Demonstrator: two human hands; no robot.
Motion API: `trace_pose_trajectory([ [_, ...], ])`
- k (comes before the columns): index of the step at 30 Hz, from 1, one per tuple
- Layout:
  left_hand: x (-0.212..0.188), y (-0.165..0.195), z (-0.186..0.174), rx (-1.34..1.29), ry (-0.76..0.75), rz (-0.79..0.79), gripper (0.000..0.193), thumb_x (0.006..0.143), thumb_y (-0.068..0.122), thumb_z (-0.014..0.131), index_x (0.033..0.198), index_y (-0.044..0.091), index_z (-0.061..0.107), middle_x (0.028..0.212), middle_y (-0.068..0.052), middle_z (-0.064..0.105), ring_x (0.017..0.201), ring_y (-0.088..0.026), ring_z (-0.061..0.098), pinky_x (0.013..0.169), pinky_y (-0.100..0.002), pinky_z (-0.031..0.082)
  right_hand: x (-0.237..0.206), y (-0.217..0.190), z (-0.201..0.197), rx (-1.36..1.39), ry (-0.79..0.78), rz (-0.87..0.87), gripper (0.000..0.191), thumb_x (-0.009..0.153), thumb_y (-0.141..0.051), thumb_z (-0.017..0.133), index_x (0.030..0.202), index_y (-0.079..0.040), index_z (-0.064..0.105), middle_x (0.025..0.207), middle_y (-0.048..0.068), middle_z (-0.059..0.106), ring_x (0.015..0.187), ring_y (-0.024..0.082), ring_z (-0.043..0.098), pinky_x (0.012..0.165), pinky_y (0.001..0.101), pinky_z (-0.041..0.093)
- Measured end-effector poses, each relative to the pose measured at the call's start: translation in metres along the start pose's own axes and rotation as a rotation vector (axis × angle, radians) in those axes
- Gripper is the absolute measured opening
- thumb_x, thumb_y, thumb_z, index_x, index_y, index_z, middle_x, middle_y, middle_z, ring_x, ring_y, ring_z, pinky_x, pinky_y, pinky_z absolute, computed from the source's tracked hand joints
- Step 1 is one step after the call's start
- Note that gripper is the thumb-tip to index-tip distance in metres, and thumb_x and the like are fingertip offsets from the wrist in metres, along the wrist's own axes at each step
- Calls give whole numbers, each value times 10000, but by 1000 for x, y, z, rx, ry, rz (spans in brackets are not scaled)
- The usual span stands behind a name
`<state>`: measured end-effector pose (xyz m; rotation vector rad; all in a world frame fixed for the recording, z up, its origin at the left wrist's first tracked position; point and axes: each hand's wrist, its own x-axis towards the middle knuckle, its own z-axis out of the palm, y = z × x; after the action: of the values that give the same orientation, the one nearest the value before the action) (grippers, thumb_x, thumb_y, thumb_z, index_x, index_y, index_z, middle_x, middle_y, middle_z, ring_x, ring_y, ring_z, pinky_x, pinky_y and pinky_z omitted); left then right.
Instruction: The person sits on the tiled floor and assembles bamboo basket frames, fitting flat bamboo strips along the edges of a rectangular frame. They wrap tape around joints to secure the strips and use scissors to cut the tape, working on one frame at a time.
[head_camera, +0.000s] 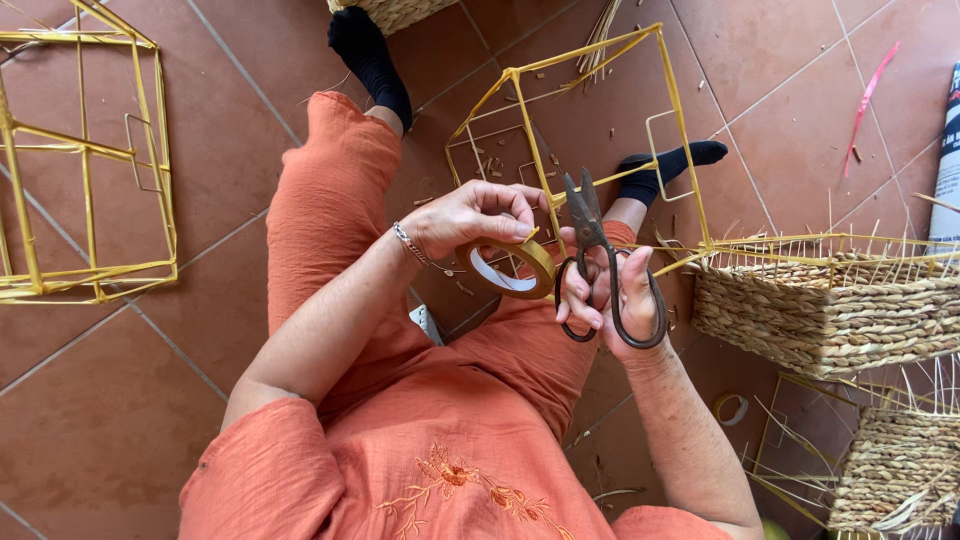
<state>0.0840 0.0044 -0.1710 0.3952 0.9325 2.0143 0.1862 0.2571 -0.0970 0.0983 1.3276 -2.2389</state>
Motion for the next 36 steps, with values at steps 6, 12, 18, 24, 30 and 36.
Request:
trace_pose_trajectory([
  [6,4,16,1,211,14,-42,119,921,171,744,913,55,717,1316,-2,647,808,-28,608,627,-204,506,3,-7,5,-16,-79,5,1021,960,-803,388,1589,1,359,920,34,519,613,90,470,780,380,556],
  [12,-58,42,60,1361,311,282,50,776,103,761,760,92,715,1467,-58,595,734,-195,685,615,-347,540,-7,-12,11,-78,-130,20,1124,898,-854,414,1601,20,338,981,50,528,694,109,492,740,345,507],
  [18,-71,37,104,1699,156,478,71,796,101,667,759,64,619,1606,-63,436,737,-210,661,674,-383,555,-14,3,17,-69,-128,99,1151,879,-892,396,1497,79,396,974,77,540,682,122,494,649,319,468],
  [24,-64,24,92,1740,236,357,116,865,85,662,760,47,631,1625,-85,420,659,-236,666,624,-424,553,-25,4,20,2,-142,124,1225,841,-913,408,1598,48,343,945,64,526,662,114,493,668,310,478],
  [30,-63,29,72,1703,414,219,149,817,124,719,737,44,622,1592,-163,406,716,-278,712,590,-433,544,-52,1,7,27,-78,92,1286,787,-920,477,1600,61,302,961,60,527,654,112,495,697,336,516],
  [36,-64,21,77,1442,293,120,68,884,161,717,863,107,681,998,-47,728,780,-299,711,641,-428,556,-115,-12,-41,-138,301,-176,1082,854,-745,664,1551,42,408,899,40,558,639,89,468,597,265,431],
])
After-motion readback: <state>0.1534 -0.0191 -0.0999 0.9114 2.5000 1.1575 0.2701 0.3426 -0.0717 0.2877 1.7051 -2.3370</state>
